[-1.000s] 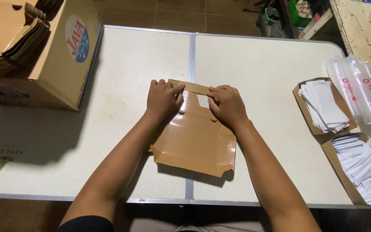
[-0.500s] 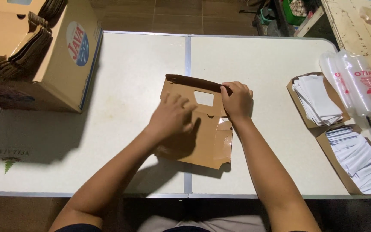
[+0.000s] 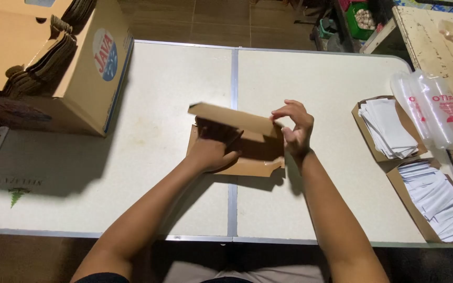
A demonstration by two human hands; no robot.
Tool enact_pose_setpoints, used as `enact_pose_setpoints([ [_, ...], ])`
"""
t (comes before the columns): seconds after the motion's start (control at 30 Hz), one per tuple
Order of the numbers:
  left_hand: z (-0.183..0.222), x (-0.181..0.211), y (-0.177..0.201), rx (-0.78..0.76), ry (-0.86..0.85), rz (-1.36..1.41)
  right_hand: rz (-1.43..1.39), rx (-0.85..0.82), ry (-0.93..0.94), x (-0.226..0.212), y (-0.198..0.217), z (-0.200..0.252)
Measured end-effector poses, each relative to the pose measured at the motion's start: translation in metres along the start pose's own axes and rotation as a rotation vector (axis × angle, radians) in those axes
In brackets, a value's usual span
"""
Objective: Folding a flat cardboard template into a 3D food container box by bending edges and tucking tabs.
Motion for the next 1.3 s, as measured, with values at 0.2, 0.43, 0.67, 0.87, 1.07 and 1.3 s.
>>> enact_pose_setpoints([
  [0.2,-0.002,-0.012,-0.017,0.005,0.030,0.189,-0.373,-0.079,-0.652,0.014,-0.012,0.003],
  [0.43,0.040,-0.005,0.028,-0.106,-0.086,0.594,-0.103,-0.389,-0.511,0.034,-0.005,0.010],
  [0.67,0.013,-0.068,0.029,0.254,-0.442,1.387,-0.264,-0.410,-0.703,0.023,-0.012,0.008],
  [0.87,0.019,-0.099,0.040,0.844,-0.153,1.040,0.040,-0.552,-0.597,0.042,-0.018,0.008],
  [1.07,-0.002,-0.095,0.020,0.464,-0.191,0.442,0.386,-0.717,-0.416,0.030,-0.032,0.014],
  [1.3,0.005,-0.076,0.026,0.339,-0.143,0.174,0.570,-0.830,-0.504,0.018,-0.041,0.009],
])
Point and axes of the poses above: each hand's wrist, its own z-axis away from the middle knuckle, its own y-axis out of the back of the hand, x = y × z, the point moved 4 cm from there along -z, towards the middle knuckle, and after that the axes turned 5 degrees about -z, right-handed, at the moved point
